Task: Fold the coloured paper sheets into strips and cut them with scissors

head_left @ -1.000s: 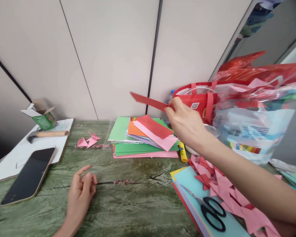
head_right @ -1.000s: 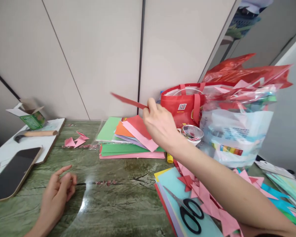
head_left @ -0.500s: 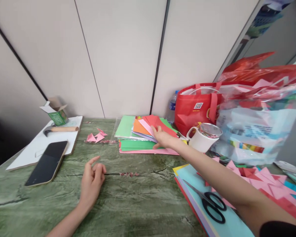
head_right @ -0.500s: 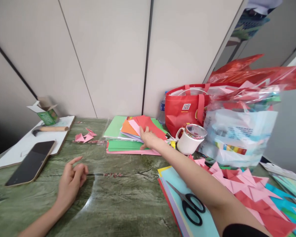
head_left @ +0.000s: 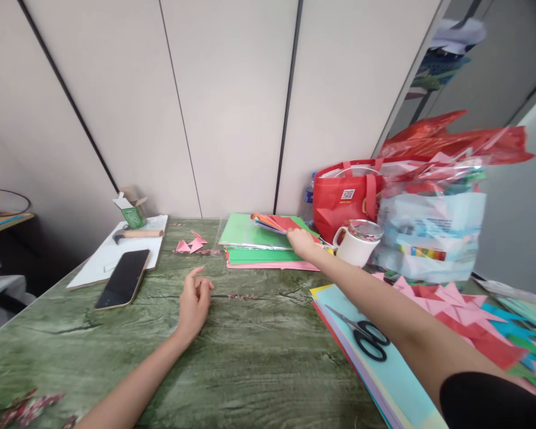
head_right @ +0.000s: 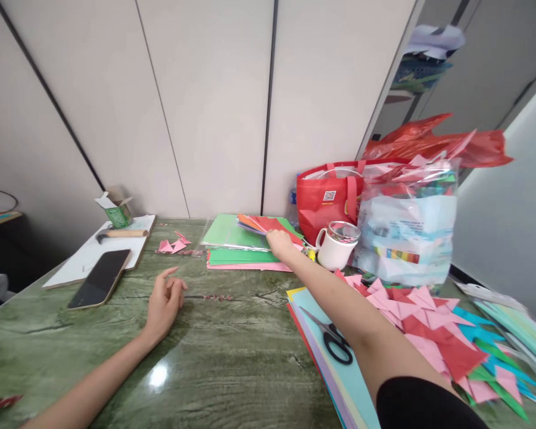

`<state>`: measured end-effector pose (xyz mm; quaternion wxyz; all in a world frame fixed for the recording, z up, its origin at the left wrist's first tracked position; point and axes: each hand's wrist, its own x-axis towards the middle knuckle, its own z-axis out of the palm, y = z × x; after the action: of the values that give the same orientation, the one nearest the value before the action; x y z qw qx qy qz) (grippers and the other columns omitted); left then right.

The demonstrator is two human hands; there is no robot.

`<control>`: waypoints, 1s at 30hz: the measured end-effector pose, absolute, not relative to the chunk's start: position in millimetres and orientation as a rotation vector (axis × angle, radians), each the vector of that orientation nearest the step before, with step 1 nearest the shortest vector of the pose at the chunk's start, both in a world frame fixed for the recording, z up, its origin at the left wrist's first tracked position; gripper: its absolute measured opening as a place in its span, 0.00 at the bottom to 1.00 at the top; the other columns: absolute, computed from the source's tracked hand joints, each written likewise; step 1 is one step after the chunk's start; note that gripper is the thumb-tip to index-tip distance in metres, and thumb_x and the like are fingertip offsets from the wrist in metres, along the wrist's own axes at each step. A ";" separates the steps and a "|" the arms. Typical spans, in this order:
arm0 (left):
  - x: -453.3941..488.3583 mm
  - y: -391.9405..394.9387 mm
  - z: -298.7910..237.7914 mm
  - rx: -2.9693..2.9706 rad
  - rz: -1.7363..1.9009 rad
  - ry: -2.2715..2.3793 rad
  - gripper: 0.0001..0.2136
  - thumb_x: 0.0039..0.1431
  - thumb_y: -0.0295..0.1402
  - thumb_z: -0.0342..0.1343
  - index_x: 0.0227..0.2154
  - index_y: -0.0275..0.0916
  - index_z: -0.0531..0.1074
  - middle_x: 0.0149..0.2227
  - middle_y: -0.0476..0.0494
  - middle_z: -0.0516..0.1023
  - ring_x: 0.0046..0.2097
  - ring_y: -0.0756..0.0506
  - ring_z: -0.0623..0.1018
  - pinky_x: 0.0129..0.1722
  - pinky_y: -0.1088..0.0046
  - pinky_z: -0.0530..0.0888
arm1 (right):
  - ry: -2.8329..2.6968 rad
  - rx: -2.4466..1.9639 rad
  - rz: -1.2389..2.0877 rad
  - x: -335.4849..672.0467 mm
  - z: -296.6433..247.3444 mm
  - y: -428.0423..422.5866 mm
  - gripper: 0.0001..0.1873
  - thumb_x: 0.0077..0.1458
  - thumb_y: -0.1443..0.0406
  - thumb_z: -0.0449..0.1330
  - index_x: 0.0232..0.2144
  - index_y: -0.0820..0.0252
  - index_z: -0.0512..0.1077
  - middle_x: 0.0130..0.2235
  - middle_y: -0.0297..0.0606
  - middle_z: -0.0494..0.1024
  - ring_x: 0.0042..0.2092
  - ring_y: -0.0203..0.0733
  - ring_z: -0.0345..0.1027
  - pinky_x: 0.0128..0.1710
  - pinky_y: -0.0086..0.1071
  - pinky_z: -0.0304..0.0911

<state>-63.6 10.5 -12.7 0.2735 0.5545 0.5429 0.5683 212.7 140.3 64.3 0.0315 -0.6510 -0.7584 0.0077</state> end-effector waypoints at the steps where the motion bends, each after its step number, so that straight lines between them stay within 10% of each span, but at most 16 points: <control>1: -62.2 8.7 -11.7 1.490 1.528 1.438 0.17 0.57 0.37 0.50 0.47 0.40 0.59 0.29 0.52 0.69 0.21 0.52 0.67 0.22 0.76 0.66 | -2.275 -1.993 0.033 215.8 70.7 137.2 0.18 0.59 0.60 0.57 0.49 0.64 0.66 0.49 0.44 0.70 0.46 0.44 0.68 0.45 0.43 0.66; 6: -41.1 5.0 -1.7 1.433 1.458 1.222 0.23 0.46 0.40 0.62 0.44 0.39 0.64 0.44 0.41 0.74 0.47 0.43 0.75 0.46 0.65 0.71 | -1.977 -1.800 0.160 243.7 118.2 113.1 0.16 0.58 0.69 0.54 0.48 0.75 0.67 0.49 0.61 0.71 0.52 0.56 0.64 0.50 0.46 0.60; 9: -21.3 8.4 14.1 1.344 1.396 1.088 0.34 0.41 0.44 0.65 0.51 0.39 0.61 0.54 0.33 0.68 0.56 0.39 0.69 0.54 0.62 0.66 | -1.868 -1.570 0.382 255.1 130.3 80.4 0.18 0.57 0.69 0.50 0.48 0.73 0.66 0.49 0.55 0.73 0.50 0.53 0.67 0.47 0.40 0.63; 14: 9.2 -0.4 44.4 1.210 1.312 0.930 0.36 0.47 0.60 0.54 0.52 0.36 0.64 0.50 0.30 0.73 0.51 0.35 0.74 0.47 0.58 0.72 | -1.752 -1.260 0.839 239.1 80.2 8.0 0.22 0.51 0.62 0.55 0.47 0.69 0.66 0.41 0.46 0.79 0.41 0.46 0.74 0.38 0.36 0.70; 19: 23.8 -22.4 49.3 1.201 1.283 1.006 0.28 0.37 0.44 0.69 0.40 0.32 0.71 0.39 0.31 0.79 0.39 0.34 0.79 0.37 0.56 0.75 | -1.641 -1.012 1.234 210.8 15.3 -24.3 0.28 0.44 0.57 0.64 0.48 0.62 0.67 0.43 0.44 0.79 0.42 0.49 0.74 0.39 0.42 0.70; 30: 20.8 -33.0 79.1 1.602 1.417 1.127 0.23 0.32 0.32 0.71 0.36 0.37 0.75 0.43 0.40 0.78 0.51 0.37 0.73 0.54 0.63 0.66 | -1.425 -0.920 0.685 180.3 25.7 -28.6 0.50 0.43 0.56 0.67 0.61 0.60 0.45 0.60 0.51 0.60 0.59 0.49 0.56 0.57 0.44 0.54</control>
<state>20.8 -33.0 79.1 0.3542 0.6196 0.4359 0.5483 180.3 -28.6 25.7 0.6100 -0.3986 -0.6171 0.2969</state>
